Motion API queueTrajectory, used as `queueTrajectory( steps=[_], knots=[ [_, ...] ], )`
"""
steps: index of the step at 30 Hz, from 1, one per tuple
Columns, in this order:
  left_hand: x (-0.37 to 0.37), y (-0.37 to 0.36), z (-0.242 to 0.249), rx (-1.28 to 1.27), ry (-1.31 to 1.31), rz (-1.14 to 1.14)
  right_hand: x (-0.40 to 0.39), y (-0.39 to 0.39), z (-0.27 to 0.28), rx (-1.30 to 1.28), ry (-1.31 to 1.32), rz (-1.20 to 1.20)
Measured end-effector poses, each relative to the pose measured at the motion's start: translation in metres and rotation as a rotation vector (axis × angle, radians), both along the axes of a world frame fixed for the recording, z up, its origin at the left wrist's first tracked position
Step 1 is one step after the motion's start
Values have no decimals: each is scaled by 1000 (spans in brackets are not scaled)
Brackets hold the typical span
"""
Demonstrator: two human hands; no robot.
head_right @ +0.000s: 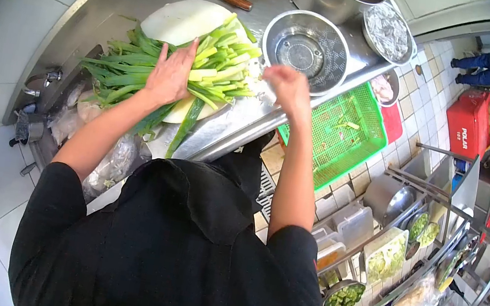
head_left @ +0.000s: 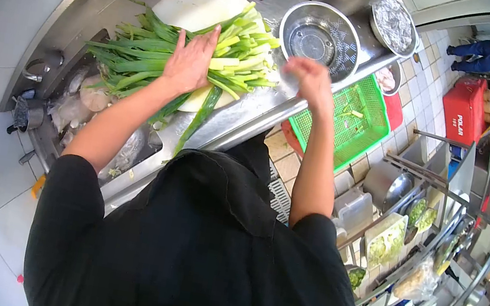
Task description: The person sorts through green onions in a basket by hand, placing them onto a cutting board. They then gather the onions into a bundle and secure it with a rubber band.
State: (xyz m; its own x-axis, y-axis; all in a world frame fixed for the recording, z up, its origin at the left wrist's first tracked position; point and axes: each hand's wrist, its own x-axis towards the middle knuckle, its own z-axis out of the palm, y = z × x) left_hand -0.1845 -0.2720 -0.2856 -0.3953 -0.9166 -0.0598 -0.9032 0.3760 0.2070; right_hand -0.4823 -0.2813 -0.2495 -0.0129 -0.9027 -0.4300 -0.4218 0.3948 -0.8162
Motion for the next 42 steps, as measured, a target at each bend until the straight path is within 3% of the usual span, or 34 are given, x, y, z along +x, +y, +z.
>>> queueTrajectory(
  steps=[3, 4, 8, 12, 17, 20, 23, 28, 31, 34, 36, 39, 42],
  knots=[
    [-4, 5, -4, -41, -48, 3, 10, -91, -40, -523, 196, 5],
    [-6, 6, -1, -29, -50, -3, 26, -117, -44, -637, 394, 58],
    [-8, 12, 15, -19, -47, 3, 70, -196, -87, -401, 1029, 525],
    [-8, 17, 12, -32, -75, 14, 90, -219, -111, -280, 1164, 813],
    [-3, 15, 9, -10, -23, 19, 88, -227, -118, -322, 1063, 1019],
    [0, 12, 9, -16, -1, 18, 84, -226, -112, -310, 1075, 859],
    [1, 15, 11, -16, 9, 23, 66, -240, -77, -333, 880, 566],
    [3, 16, 5, -66, 9, 14, 50, -252, -13, -516, 359, 452],
    [3, 16, 7, -69, -7, 10, 106, -203, 32, -557, 334, 732],
    [4, 16, 5, -94, 19, 8, 142, -183, 21, -538, 377, 1074],
    [3, 18, 10, -86, 24, 11, 151, -187, 3, -528, 392, 1155],
    [3, 21, 11, -94, 28, 29, 151, -187, -2, -447, 208, 1021],
    [5, 21, 12, -91, 38, 26, 158, -179, 18, -392, 217, 846]
  ],
)
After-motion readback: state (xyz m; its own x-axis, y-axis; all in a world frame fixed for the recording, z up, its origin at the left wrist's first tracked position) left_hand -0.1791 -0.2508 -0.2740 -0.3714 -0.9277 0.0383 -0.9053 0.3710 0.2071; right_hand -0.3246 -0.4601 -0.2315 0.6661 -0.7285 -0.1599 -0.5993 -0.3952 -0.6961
